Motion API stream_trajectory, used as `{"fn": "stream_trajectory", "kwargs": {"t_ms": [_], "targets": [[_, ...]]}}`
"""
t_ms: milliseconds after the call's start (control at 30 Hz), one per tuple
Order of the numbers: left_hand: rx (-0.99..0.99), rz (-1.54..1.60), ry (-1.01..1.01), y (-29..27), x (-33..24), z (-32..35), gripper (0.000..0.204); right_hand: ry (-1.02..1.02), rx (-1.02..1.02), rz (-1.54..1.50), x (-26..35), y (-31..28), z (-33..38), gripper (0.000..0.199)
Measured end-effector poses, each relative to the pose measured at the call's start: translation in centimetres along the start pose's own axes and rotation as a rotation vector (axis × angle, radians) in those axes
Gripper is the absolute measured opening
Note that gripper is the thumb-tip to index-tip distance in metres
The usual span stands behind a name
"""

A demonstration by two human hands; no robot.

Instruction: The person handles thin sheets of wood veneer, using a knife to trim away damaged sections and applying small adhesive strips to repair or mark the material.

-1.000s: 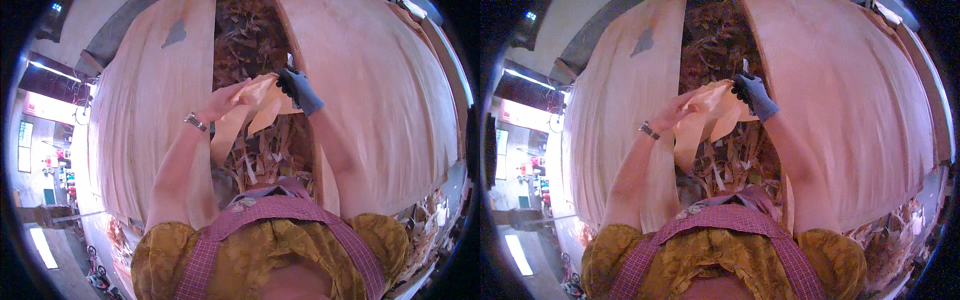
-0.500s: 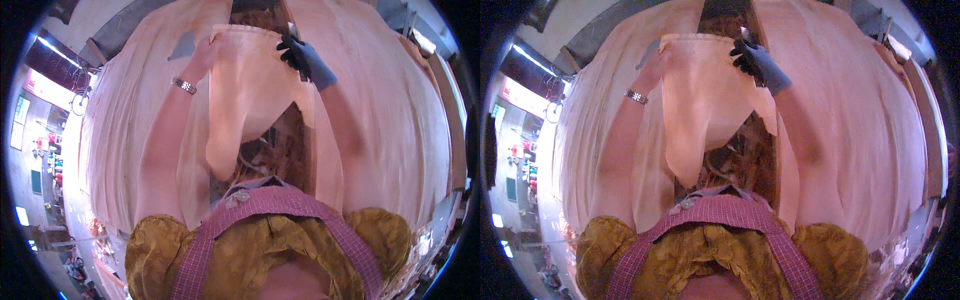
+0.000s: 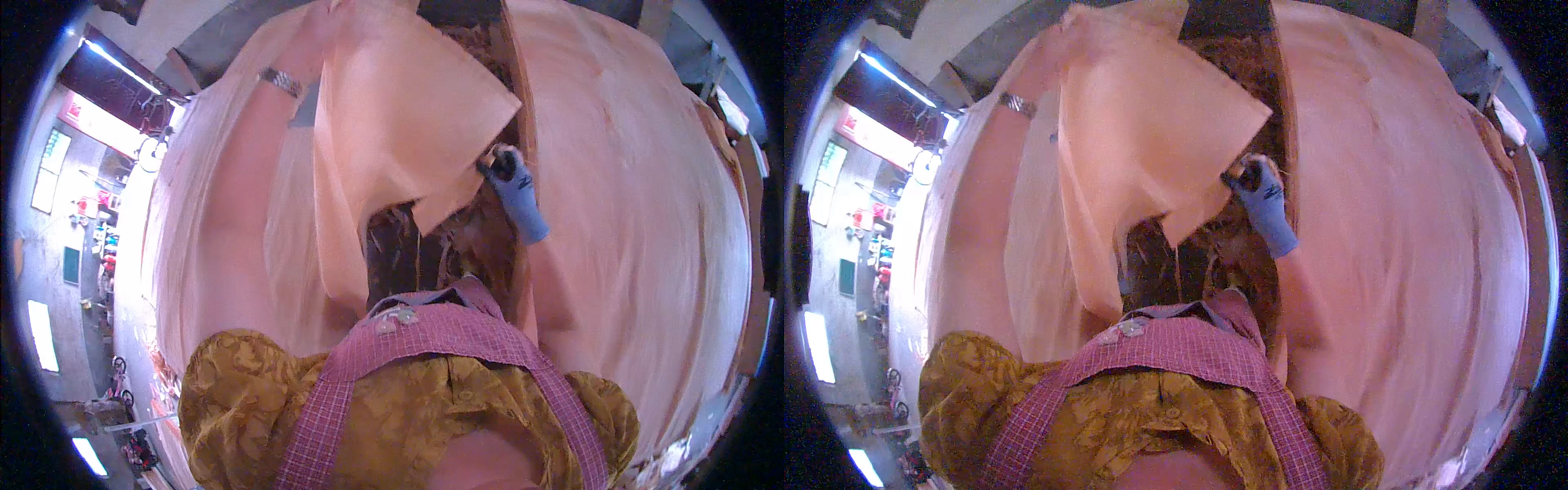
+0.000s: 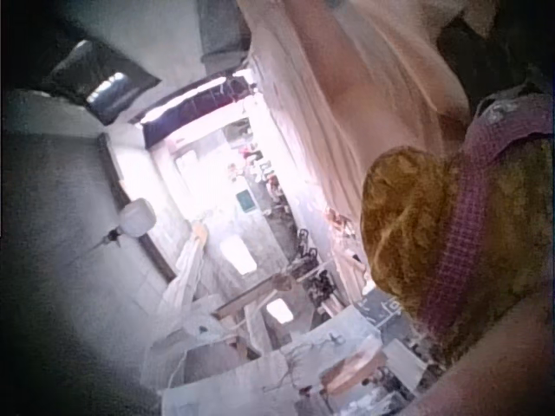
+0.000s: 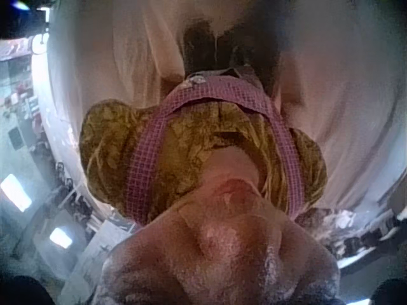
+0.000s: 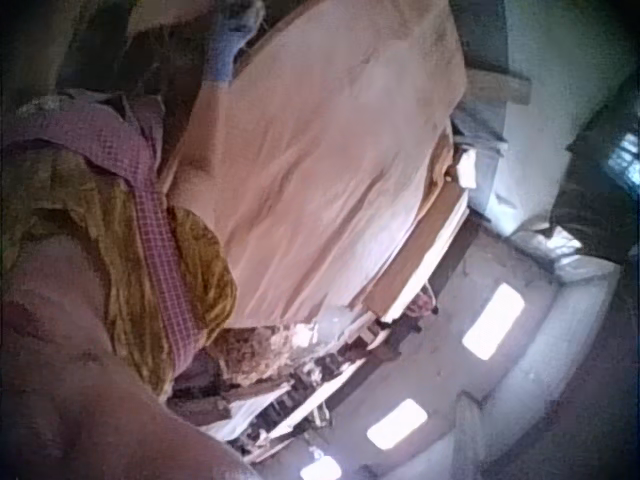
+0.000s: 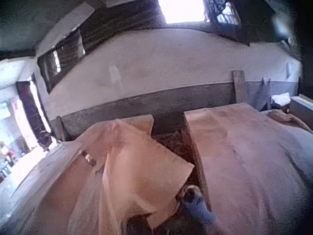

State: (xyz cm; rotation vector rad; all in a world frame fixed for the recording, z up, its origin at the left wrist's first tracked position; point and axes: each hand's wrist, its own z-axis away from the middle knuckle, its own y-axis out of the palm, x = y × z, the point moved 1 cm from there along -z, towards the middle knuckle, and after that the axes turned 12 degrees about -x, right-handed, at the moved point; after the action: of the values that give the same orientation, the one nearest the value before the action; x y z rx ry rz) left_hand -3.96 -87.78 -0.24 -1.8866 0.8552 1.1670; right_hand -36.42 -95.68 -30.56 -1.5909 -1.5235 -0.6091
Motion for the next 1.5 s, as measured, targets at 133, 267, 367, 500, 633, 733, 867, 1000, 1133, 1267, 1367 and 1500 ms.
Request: {"fn": "stream_trajectory", "kwargs": {"t_ms": [133,267,367,500,633,733,867,1000,1133,1267,1367,1500], "targets": [[-0.154,-0.257,-0.080,3.2,5.7,-5.0,0.035,-0.126,0.449,0.410,-9.3,0.6,0.2,0.026],[-0.186,-0.222,-0.089,1.4,9.6,-9.9,0.029,0.319,0.920,0.335,-11.0,0.3,-3.6,0.022],[-0.228,-0.152,-0.091,1.0,9.7,-13.3,0.028,0.588,0.659,-0.213,-15.8,1.0,-5.3,0.029],[-0.135,0.011,-0.097,0.8,3.8,-18.6,0.032,0.704,0.353,-0.512,-20.3,7.4,-7.0,0.059],[-0.026,0.142,0.015,0.7,-3.1,-23.2,0.041,0.547,0.207,-0.439,-21.9,14.9,-10.1,0.074],[-0.129,0.119,0.177,-1.6,-7.5,-25.3,0.036,0.839,0.170,-0.636,-18.6,18.8,-16.3,0.077],[-0.319,0.150,0.186,-10.0,-10.7,-29.6,0.034,0.758,0.071,-0.719,-15.5,22.2,-26.7,0.043],[-0.503,0.297,0.165,-21.3,-8.0,-30.9,0.030,0.513,0.101,-0.327,-12.3,23.8,-40.6,0.039],[-0.830,0.312,0.231,-35.2,1.0,-30.1,0.021,0.103,0.180,-0.228,-10.4,28.0,-56.8,0.026],[-0.503,0.736,-0.005,-28.6,6.2,-28.3,0.026,-0.186,0.238,0.027,-2.3,32.0,-65.9,0.033],[-0.858,0.596,0.176,-44.4,13.4,-29.3,0.029,-0.656,0.214,0.520,2.8,40.9,-71.3,0.041],[-0.855,0.726,0.078,-41.9,22.2,-21.7,0.032,-0.810,0.248,0.800,-0.1,36.6,-70.9,0.047]]}}
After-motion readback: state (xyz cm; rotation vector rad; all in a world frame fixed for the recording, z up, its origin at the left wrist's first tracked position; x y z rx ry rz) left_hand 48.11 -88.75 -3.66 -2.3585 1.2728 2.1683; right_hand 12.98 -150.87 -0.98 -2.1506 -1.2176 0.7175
